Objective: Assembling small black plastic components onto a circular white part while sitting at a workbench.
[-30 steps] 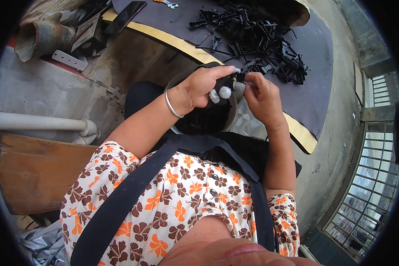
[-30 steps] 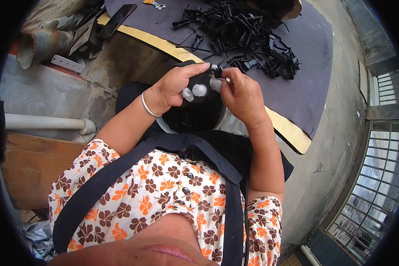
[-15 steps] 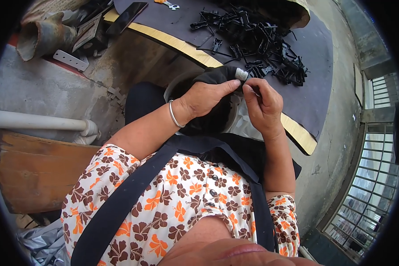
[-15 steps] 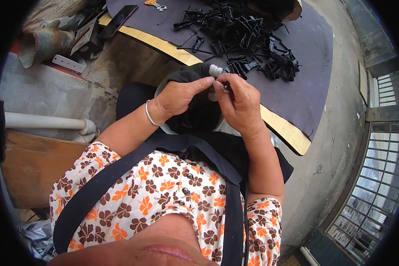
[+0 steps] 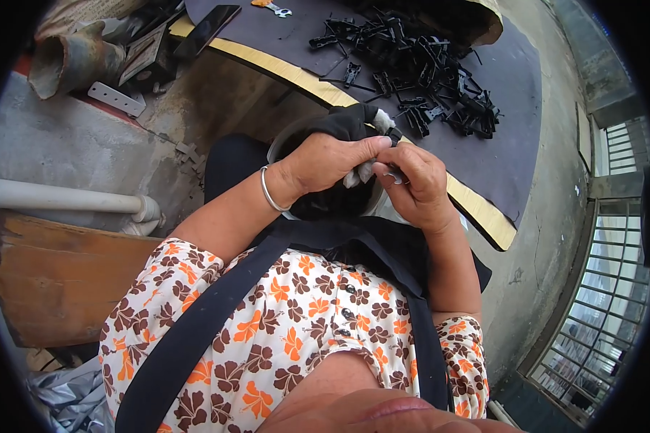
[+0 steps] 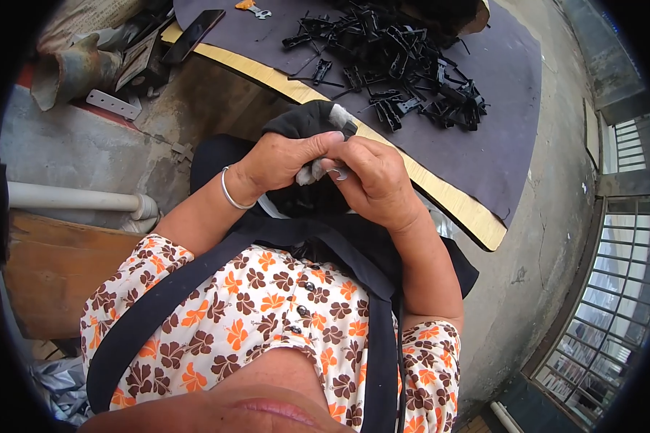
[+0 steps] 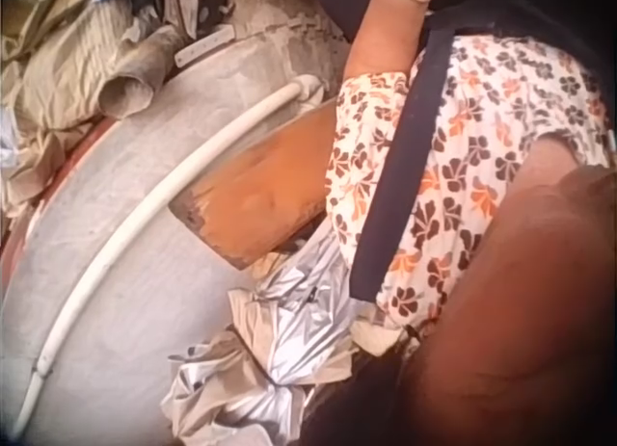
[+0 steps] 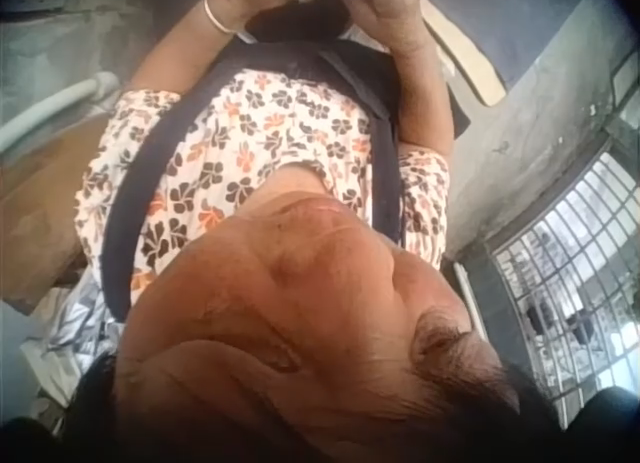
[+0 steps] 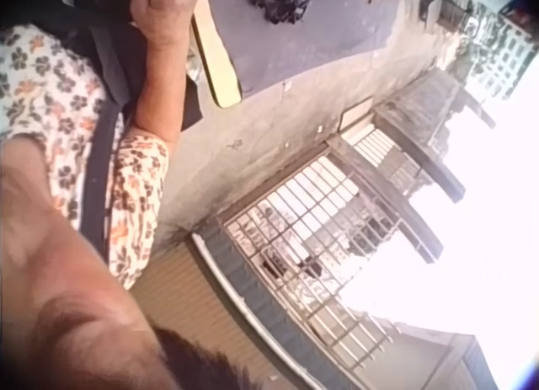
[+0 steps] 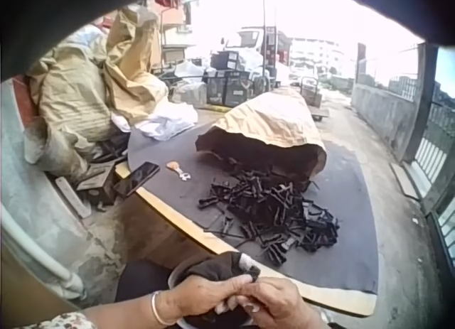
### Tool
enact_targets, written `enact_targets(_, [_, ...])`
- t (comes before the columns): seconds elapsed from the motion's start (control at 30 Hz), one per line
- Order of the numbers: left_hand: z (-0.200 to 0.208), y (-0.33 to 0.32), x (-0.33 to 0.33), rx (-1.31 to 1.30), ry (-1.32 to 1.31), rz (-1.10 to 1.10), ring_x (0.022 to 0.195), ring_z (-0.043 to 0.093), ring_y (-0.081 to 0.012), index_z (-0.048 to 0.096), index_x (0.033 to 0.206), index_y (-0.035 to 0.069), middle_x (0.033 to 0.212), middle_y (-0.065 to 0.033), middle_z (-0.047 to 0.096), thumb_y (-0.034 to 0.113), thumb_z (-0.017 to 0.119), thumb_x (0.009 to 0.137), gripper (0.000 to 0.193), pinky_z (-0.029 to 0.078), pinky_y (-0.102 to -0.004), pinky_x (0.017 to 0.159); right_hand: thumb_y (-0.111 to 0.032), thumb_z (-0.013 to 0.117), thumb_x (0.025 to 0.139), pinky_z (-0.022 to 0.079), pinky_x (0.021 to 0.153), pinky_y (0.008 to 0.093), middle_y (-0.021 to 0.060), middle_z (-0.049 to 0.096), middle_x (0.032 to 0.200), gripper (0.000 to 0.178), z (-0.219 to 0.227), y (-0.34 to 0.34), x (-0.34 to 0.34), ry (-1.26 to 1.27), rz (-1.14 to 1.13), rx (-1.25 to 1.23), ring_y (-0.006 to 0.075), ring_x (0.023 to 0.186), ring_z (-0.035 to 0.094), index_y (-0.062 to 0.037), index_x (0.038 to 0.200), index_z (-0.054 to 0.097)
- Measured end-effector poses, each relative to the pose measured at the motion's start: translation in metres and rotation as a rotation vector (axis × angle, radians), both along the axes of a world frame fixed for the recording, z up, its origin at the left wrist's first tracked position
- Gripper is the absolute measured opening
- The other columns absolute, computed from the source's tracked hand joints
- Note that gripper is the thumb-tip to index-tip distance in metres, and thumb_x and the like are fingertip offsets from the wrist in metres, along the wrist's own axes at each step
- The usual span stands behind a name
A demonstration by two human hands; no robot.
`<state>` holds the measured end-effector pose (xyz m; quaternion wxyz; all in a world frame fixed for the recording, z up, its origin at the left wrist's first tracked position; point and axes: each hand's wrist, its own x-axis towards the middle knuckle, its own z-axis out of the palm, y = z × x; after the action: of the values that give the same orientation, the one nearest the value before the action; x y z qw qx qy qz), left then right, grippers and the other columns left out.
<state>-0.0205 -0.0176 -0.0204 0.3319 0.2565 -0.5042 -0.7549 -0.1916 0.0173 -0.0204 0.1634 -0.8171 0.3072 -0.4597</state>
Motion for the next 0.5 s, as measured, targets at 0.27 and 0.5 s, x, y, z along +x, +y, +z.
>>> enact_targets(0.27, [0.009, 0.005, -0.004, -0.375, -0.216, 0.023, 0.060, 0.056, -0.0133, 0.055, 0.103, -0.001, 0.072, -0.0082, 0.060, 0.012, 0.055, 0.085, 0.022, 0.046, -0.0258, 0.058, -0.013, 0.059, 0.088, 0.026, 0.048, 0.0154, -0.0077, 0.045, 0.068, 0.011, -0.011, 0.001, 0.004, -0.616, -0.214, 0.612, -0.0007, 0.056, 0.035, -0.0062, 0.082, 0.053])
enact_targets(0.5, [-0.014, -0.003, -0.008, -0.876, -0.400, 0.329, 0.066, 0.055, -0.0084, 0.057, 0.098, -0.002, 0.073, -0.0038, 0.060, 0.009, 0.056, 0.083, 0.018, 0.045, -0.0244, 0.060, -0.023, 0.049, 0.094, 0.033, 0.055, 0.0178, -0.0057, 0.047, 0.070, 0.023, -0.003, 0.003, -0.010, -0.129, -0.200, 0.596, 0.0028, 0.063, 0.038, -0.0019, 0.086, 0.055])
